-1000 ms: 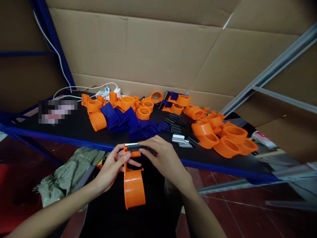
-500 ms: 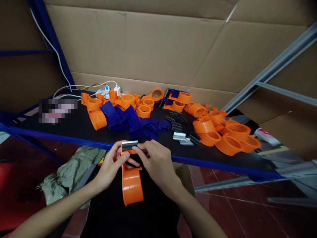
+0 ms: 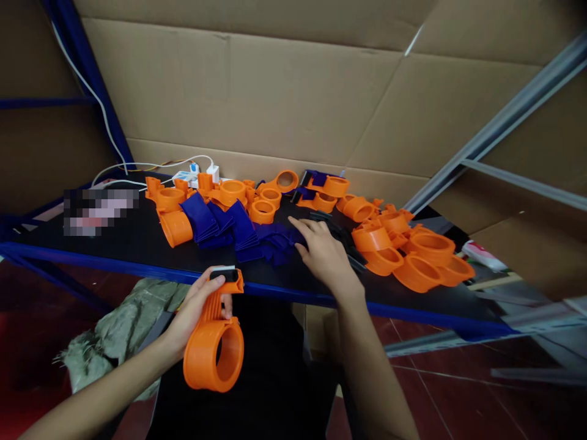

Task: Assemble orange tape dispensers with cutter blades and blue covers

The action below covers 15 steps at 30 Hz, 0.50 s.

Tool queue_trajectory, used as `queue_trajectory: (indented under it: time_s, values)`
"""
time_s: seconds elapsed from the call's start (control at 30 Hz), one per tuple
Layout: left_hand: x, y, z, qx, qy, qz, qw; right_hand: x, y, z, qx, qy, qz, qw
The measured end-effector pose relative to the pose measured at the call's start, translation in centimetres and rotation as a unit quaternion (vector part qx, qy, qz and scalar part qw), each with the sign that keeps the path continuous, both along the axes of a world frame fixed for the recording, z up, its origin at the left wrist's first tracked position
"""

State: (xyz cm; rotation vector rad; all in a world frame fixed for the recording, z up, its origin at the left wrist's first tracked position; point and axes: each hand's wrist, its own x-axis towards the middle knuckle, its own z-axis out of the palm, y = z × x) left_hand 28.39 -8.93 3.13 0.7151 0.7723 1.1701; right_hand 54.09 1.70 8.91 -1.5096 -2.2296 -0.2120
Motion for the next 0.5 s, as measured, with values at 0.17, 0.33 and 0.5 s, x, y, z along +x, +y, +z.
queue_trajectory:
  time_s: [0.17, 0.33, 0.5]
  values:
    - [0.2, 0.0, -0.1, -0.024, -0.003, -0.025, 0.999, 2.5, 3.2, -0.3, -0.039, -0.089, 0.031, 0.995]
    - [0.2, -0.1, 0.1, -0.039, -0.005, -0.020, 0.999, 2.6, 3.2, -0.2, -0.007, -0.009, 0.039, 0.999]
    - [0.4, -0.3, 0.4, -0.059, -0.014, 0.007, 0.998, 0.4, -1.4, 1.5, -0.129, 0.218, 0.178, 0.951]
